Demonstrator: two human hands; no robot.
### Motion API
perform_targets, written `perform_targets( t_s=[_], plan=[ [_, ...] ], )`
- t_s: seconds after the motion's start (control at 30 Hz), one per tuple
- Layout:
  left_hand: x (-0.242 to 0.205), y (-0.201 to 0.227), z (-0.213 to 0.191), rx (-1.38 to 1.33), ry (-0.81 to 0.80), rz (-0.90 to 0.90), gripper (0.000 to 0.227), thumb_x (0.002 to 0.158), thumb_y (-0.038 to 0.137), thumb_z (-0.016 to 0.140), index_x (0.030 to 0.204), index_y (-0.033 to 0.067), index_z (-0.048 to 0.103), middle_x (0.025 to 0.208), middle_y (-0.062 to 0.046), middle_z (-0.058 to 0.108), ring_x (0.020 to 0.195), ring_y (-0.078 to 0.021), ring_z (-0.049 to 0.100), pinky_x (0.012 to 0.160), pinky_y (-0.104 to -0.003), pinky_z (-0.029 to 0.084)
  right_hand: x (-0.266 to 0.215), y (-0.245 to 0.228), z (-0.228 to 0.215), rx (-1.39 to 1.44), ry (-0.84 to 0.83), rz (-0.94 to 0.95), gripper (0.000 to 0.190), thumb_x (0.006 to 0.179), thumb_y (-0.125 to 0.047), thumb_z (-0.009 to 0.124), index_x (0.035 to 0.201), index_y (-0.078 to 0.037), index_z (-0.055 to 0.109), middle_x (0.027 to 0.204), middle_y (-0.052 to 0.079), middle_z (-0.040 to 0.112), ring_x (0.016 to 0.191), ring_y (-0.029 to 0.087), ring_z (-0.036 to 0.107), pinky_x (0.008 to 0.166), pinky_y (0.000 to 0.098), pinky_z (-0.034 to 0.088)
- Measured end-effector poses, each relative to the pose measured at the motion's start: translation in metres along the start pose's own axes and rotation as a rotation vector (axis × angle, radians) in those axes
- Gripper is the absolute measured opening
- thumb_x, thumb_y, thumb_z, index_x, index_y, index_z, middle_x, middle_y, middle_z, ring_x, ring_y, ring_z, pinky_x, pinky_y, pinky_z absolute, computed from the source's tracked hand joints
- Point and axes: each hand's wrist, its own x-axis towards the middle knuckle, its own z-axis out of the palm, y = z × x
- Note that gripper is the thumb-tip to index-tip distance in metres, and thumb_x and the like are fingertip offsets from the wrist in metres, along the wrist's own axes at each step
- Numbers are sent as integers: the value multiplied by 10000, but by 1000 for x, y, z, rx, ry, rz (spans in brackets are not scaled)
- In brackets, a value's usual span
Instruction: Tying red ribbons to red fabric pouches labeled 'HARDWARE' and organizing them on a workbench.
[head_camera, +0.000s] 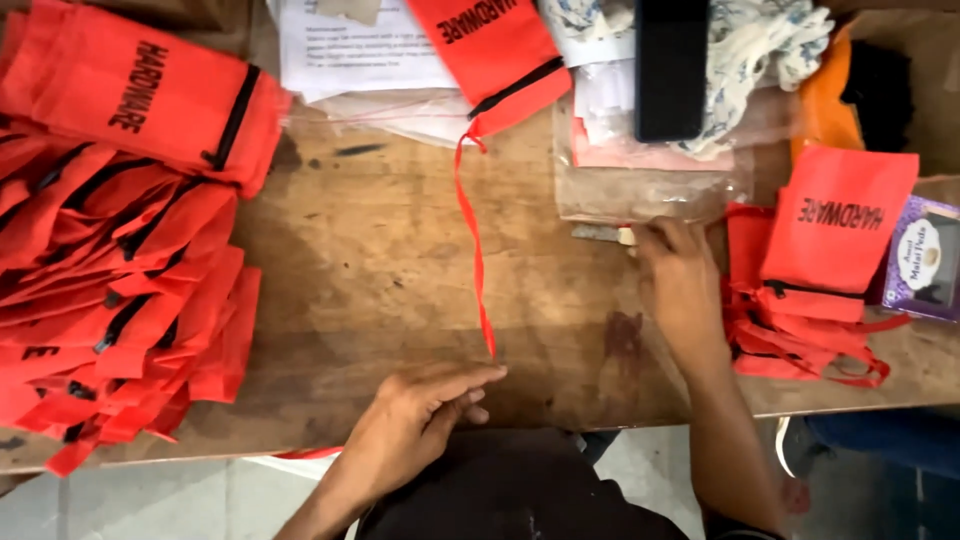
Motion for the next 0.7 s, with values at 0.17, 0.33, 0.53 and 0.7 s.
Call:
perform_targets(
  t_s=[0.17,0.33,0.53,0.7],
  plan=[
    [-2,7,-1,-22,-17,-20,372,892,-77,618,1208,88,722,1078,-120,774,850,-192,822,723,-296,645,-6,-9,5,-38,49,-6,392,793,83,641,1166,-19,705,1144,151,629,1076,401,575,936,492,486],
    [-4,17,-9,109,-54,-36,326,900,62,724,1220,118,748,1094,-102,796,907,-261,781,760,-338,614,-12,-1,17,-59,24,-20,189,915,-30,701,1101,5,687,1174,159,620,1045,405,558,885,524,456],
    [10,28,-19,155,-147,245,339,943,126,720,1278,76,701,1287,-129,725,1292,-314,658,1047,-401,537,-20,-5,24,-109,31,16,335,935,-44,667,1269,-25,680,1127,166,594,1069,385,545,919,511,458],
    [31,33,-21,258,-217,295,398,962,203,731,1342,101,674,1319,-104,720,1341,-309,614,1096,-409,504,-31,-12,39,-335,143,72,254,914,-55,640,1167,-36,644,1098,213,588,1011,408,548,860,530,444]
  ],
)
